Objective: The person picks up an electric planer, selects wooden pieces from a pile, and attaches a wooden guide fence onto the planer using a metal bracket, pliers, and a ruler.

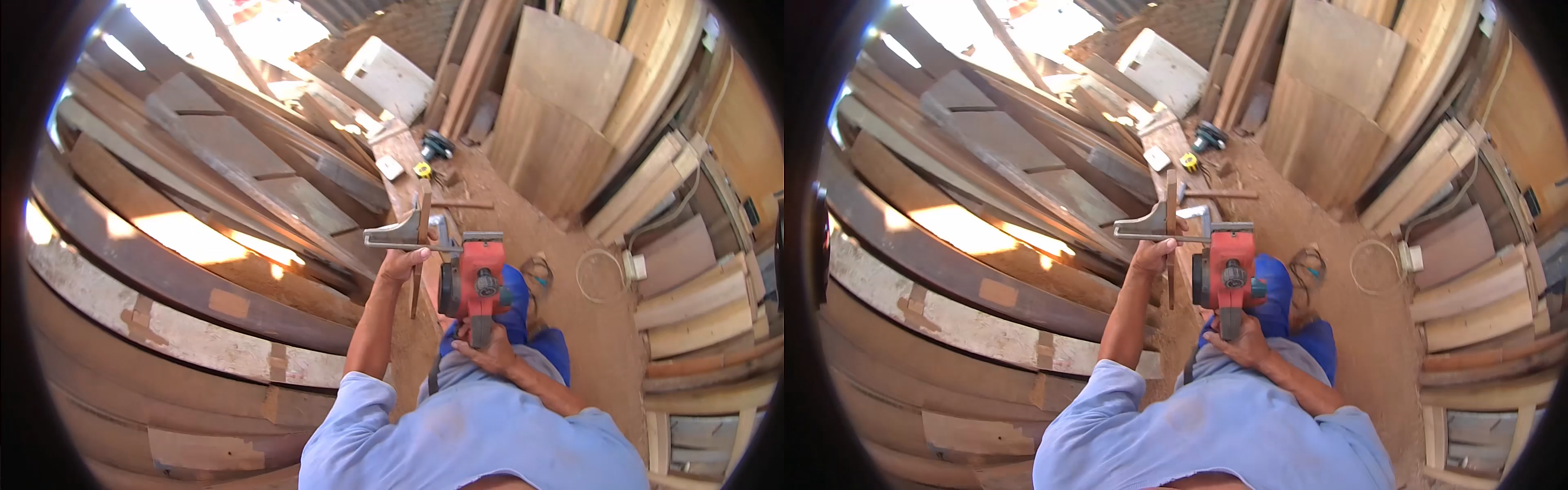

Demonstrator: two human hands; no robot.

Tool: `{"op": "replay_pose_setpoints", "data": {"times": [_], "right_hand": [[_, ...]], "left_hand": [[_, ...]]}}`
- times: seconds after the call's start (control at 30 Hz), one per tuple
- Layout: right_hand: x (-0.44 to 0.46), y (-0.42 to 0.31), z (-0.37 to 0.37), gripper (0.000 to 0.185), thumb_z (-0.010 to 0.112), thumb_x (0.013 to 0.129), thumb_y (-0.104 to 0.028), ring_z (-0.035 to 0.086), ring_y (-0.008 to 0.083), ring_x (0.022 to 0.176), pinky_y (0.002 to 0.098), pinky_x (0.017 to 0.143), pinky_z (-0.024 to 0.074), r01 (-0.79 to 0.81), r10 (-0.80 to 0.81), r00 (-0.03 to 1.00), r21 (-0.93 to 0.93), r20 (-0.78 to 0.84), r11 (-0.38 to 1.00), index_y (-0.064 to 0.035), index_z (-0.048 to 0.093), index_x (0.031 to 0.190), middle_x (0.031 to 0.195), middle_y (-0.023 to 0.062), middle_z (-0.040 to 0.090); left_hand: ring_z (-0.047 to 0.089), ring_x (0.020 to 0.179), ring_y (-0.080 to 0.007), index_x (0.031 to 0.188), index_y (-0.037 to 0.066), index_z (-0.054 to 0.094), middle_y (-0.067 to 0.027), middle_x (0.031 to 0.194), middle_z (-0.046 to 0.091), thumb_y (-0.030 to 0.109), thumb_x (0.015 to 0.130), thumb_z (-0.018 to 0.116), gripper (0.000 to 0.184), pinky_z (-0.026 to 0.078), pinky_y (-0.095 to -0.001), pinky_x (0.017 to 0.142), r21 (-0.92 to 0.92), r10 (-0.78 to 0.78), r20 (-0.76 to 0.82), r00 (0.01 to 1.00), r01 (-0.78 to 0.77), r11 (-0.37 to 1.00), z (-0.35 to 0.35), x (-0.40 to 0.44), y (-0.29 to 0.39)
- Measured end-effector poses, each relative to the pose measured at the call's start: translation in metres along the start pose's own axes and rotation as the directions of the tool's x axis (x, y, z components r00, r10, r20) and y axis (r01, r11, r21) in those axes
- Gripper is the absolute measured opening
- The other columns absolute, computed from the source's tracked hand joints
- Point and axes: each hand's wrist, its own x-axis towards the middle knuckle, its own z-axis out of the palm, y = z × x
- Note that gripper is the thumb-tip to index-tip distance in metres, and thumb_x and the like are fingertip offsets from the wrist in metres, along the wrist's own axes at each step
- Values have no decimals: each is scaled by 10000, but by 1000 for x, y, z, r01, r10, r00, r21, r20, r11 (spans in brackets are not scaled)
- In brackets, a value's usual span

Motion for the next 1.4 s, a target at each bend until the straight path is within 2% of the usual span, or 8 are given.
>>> {"op": "replay_pose_setpoints", "data": {"times": [0.57, 0.7, 0.87, 0.93, 1.03, 1.1, 1.17, 1.4], "right_hand": [[-2, 7, -20, 550, 724, 903, -327, 605, 214, 1132, 344, 1022, 455, -119, 106, 938, 21, 329, 993, 19, 556, 1297, 1216, 141, 643], [-14, 10, -36, 529, 689, 924, -331, 600, 214, 1128, 348, 1011, 459, -186, 215, 910, -113, 355, 976, 3, 547, 1309, 1223, 136, 642], [-9, -38, -95, 298, 674, 926, -280, 671, 209, 801, 379, 712, 525, -252, 282, 959, -380, 24, 890, -2, 669, 1034, 850, 103, 705], [5, -68, -93, 275, 686, 912, -282, 667, 221, 677, 391, 615, 499, -140, 41, 923, -237, -382, 961, -7, 680, 906, 719, 112, 679], [31, -74, -79, 267, 703, 898, -281, 668, 257, 678, 399, 615, 496, -100, -42, 905, -309, -424, 946, -16, 674, 897, 726, 142, 671], [45, -71, -77, 286, 703, 897, -290, 652, 368, 695, 448, 613, 491, -59, -285, 872, -661, -399, 748, -22, 635, 823, 740, 180, 665], [51, -57, -75, 263, 700, 904, -248, 638, 332, 705, 406, 648, 490, -135, -196, 858, -577, -475, 806, -4, 624, 840, 768, 177, 643], [52, -57, -76, 250, 663, 919, -216, 632, 435, 758, 514, 682, 472, -160, -198, 862, -622, -466, 767, 10, 603, 829, 777, 229, 652]], "left_hand": [[582, 773, -132, 1313, 19, 511, -41, 899, 593, 460, 640, 896, 892, 485, -269, 685, -160, -139, 255, 957, 183, 970, 23, 20, -26], [567, 778, -152, 1000, 16, 606, -46, 881, 592, 417, 644, 888, 606, 463, -300, 668, -165, -90, 314, 945, 148, 975, 17, 16, -27], [600, 772, -158, 1041, 28, 598, -53, 845, 614, 414, 623, 909, 648, 497, -314, 675, -170, -73, 279, 958, 124, 978, 22, 11, -25], [570, 748, -137, 1132, 28, 574, -34, 842, 582, 493, 620, 904, 766, 483, -297, 652, -149, -76, 303, 950, 126, 981, 32, 13, -19], [549, 757, -136, 1103, 45, 597, -23, 846, 570, 540, 590, 917, 782, 488, -296, 669, -46, -197, 329, 924, 225, 973, 34, 14, -26], [595, 781, -163, 1138, 46, 592, -33, 866, 603, 361, 540, 959, 769, 517, -320, 686, -144, -147, 230, 962, 183, 973, 48, 11, -14], [624, 800, -139, 1421, 33, 462, -36, 1047, 622, 78, 515, 920, 1016, 548, -300, 643, -154, -317, 252, 914, 361, 920, 35, 12, -40], [411, 1295, -177, 1485, 9, 400, -36, 1405, 485, 115, 549, 912, 1072, 324, -329, 1111, -64, -171, 296, 940, 198, 978, 44, 22, -29]]}}
